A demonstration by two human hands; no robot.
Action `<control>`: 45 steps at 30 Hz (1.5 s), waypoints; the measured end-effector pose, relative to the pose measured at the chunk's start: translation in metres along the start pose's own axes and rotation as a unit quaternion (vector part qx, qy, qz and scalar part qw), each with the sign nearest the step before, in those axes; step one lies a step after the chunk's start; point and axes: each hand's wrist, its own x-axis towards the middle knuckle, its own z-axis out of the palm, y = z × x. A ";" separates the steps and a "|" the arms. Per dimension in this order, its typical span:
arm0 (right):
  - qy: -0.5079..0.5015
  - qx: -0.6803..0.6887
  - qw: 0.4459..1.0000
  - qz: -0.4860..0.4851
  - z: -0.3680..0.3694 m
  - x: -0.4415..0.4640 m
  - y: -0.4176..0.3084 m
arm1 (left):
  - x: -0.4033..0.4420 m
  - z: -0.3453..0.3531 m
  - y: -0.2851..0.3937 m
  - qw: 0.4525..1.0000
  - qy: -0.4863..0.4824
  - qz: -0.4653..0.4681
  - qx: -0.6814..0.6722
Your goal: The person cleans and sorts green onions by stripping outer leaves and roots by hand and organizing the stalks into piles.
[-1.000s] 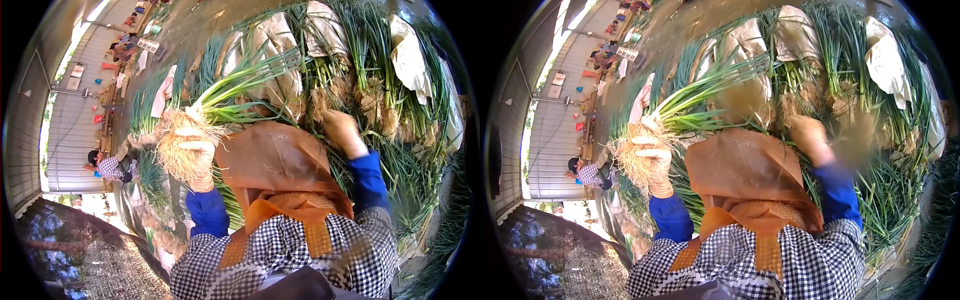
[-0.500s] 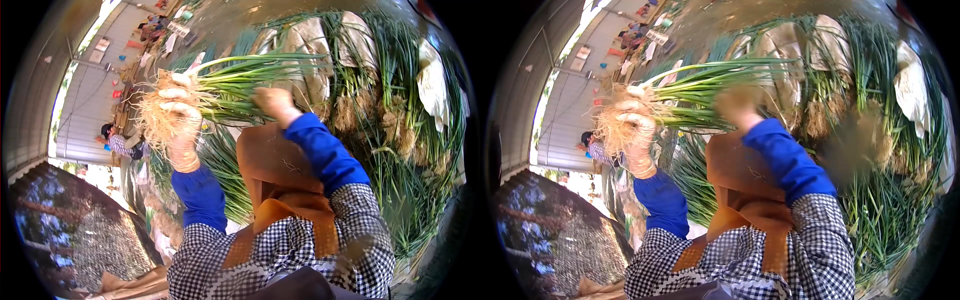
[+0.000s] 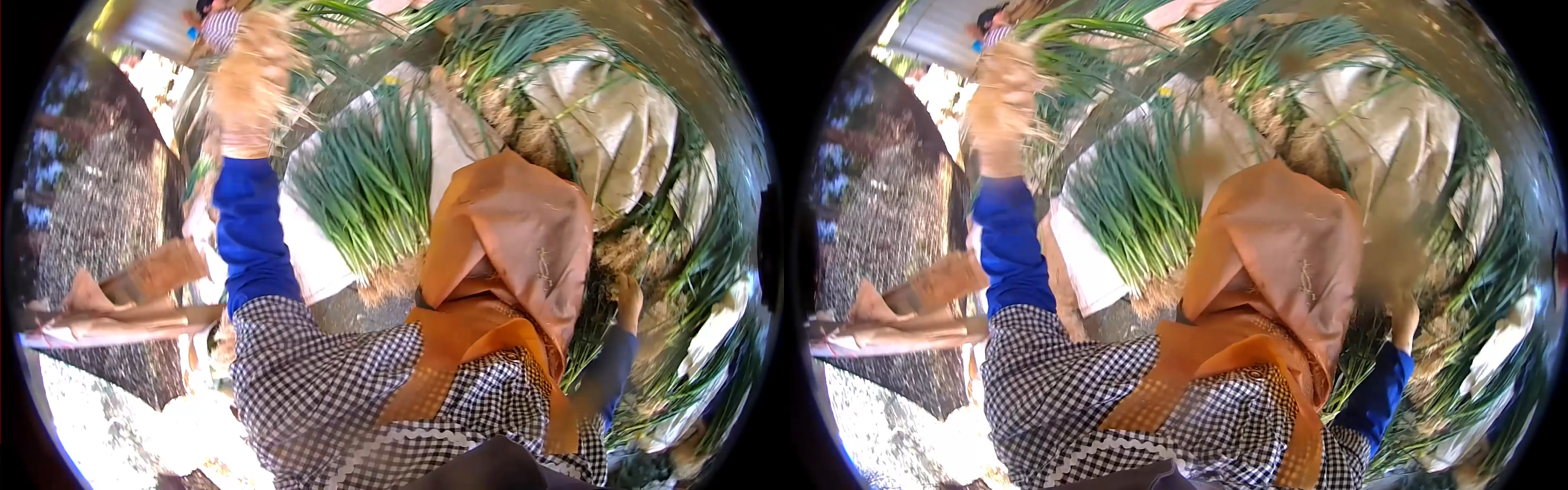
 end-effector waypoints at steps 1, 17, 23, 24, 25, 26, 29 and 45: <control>0.001 0.028 1.000 0.010 -0.005 -0.010 -0.002 | -0.021 -0.015 -0.017 0.994 0.093 0.046 -0.039; -0.146 -0.086 0.978 0.122 -0.057 -0.103 0.041 | -0.361 -0.258 -0.338 0.693 0.597 -0.369 0.162; -0.030 -0.059 0.990 0.121 -0.071 -0.103 -0.017 | -0.324 -0.210 -0.317 0.427 0.677 -0.384 0.461; -0.018 -0.039 0.989 0.141 -0.072 -0.101 -0.021 | -0.306 -0.196 -0.310 0.361 0.679 -0.349 0.536; -0.004 -0.018 0.987 0.160 -0.073 -0.100 -0.024 | -0.288 -0.183 -0.305 0.324 0.663 -0.272 0.617; 0.010 0.003 0.984 0.179 -0.074 -0.098 -0.028 | -0.285 -0.192 -0.306 0.289 0.556 -0.139 0.767; -0.102 -0.291 0.951 -0.009 -0.073 -0.086 0.025 | -0.230 -0.219 -0.322 0.422 0.480 -0.195 0.744; -0.090 -0.109 0.982 0.127 -0.075 -0.106 0.001 | -0.221 -0.232 -0.244 0.815 0.554 -0.005 0.170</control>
